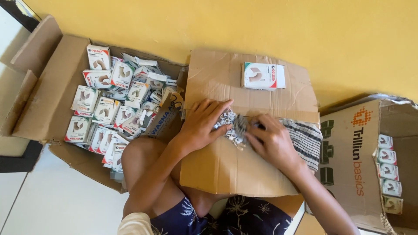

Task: The person sits on the floor and wipes small product boxes with a cloth. They pick up boxes from a large cardboard box, wipe them on a flat surface, and place them into another box. The process is repeated for several boxes.

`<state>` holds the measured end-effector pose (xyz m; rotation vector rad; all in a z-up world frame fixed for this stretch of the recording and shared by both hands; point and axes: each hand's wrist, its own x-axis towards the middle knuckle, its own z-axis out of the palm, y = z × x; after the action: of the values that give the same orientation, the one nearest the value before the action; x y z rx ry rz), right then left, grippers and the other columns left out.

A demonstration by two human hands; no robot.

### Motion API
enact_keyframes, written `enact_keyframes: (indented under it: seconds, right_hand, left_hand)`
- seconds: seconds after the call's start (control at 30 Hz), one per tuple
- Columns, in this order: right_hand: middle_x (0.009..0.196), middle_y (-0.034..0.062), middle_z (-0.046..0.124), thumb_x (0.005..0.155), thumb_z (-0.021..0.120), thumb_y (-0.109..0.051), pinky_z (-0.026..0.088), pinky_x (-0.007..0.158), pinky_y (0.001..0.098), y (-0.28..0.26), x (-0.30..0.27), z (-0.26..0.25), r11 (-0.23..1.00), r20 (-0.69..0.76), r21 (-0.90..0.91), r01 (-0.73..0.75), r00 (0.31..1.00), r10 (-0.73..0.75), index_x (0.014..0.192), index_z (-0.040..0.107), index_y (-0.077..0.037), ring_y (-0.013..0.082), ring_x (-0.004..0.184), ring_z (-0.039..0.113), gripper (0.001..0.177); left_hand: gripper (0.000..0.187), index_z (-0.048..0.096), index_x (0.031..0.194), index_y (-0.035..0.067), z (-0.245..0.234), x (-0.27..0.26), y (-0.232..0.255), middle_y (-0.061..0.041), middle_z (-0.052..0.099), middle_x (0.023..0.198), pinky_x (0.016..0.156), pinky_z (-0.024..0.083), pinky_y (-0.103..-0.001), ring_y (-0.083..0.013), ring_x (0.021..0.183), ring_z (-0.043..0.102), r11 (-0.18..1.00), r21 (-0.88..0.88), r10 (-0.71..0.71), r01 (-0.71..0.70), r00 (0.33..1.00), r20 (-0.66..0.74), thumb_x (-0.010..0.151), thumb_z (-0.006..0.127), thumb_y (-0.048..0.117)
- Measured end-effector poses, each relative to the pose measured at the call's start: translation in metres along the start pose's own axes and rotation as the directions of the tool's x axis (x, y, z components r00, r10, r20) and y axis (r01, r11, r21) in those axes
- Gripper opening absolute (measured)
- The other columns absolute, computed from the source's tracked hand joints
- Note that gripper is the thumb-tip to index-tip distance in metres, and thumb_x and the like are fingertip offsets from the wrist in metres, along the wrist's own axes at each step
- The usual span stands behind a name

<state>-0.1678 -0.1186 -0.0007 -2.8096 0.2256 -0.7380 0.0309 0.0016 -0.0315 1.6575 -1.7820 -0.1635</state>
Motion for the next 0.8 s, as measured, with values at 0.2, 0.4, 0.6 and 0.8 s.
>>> enact_keyframes:
  seconds: [0.2, 0.4, 0.6, 0.8]
  right_hand:
    - [0.087, 0.0100, 0.058, 0.087, 0.063, -0.024, 0.048, 0.059, 0.0391, -0.005, -0.019, -0.007, 0.998, 0.027, 0.017, 0.056, 0.998, -0.056, 0.077, 0.069, -0.010, 0.0315, 0.075, 0.060, 0.018]
    - [0.082, 0.0113, 0.058, 0.085, 0.066, -0.015, 0.048, 0.062, 0.0390, 0.018, 0.017, 0.002, 0.999, 0.003, 0.023, 0.038, 0.999, -0.038, 0.077, 0.067, -0.005, 0.0334, 0.075, 0.060, 0.013]
    - [0.089, 0.0076, 0.061, 0.084, 0.065, -0.014, 0.051, 0.068, 0.0348, -0.001, 0.017, 0.010, 0.997, 0.001, 0.071, 0.038, 0.999, -0.038, 0.079, 0.069, -0.008, 0.0292, 0.082, 0.062, 0.009]
    - [0.091, 0.0109, 0.059, 0.082, 0.066, -0.012, 0.052, 0.069, 0.0399, 0.007, -0.017, -0.005, 0.988, 0.046, 0.150, -0.030, 0.999, 0.024, 0.086, 0.070, -0.006, 0.0332, 0.083, 0.062, 0.008]
  left_hand:
    - [0.057, 0.040, 0.142, 0.012, -0.004, 0.001, 0.003, -0.012, 0.059, 0.116, 0.098, 0.033, -0.049, -0.0277, 0.113, 0.049, 0.999, -0.037, -0.017, 0.019, 0.999, 0.051, 0.093, 0.056, 0.037]
    - [0.057, 0.042, 0.140, 0.010, -0.009, 0.002, 0.008, -0.012, 0.058, 0.114, 0.094, 0.035, -0.048, -0.0282, 0.109, 0.050, 1.000, 0.016, 0.001, -0.001, 1.000, 0.017, 0.091, 0.059, 0.036]
    - [0.059, 0.042, 0.139, 0.011, -0.007, 0.000, 0.006, -0.010, 0.056, 0.120, 0.096, 0.034, -0.047, -0.0277, 0.113, 0.048, 1.000, -0.008, -0.003, 0.004, 1.000, 0.024, 0.088, 0.062, 0.033]
    - [0.052, 0.046, 0.137, 0.013, 0.003, -0.001, 0.000, -0.007, 0.056, 0.116, 0.094, 0.036, -0.045, -0.0253, 0.111, 0.049, 0.997, 0.063, 0.044, -0.041, 0.998, -0.048, 0.092, 0.054, 0.038]
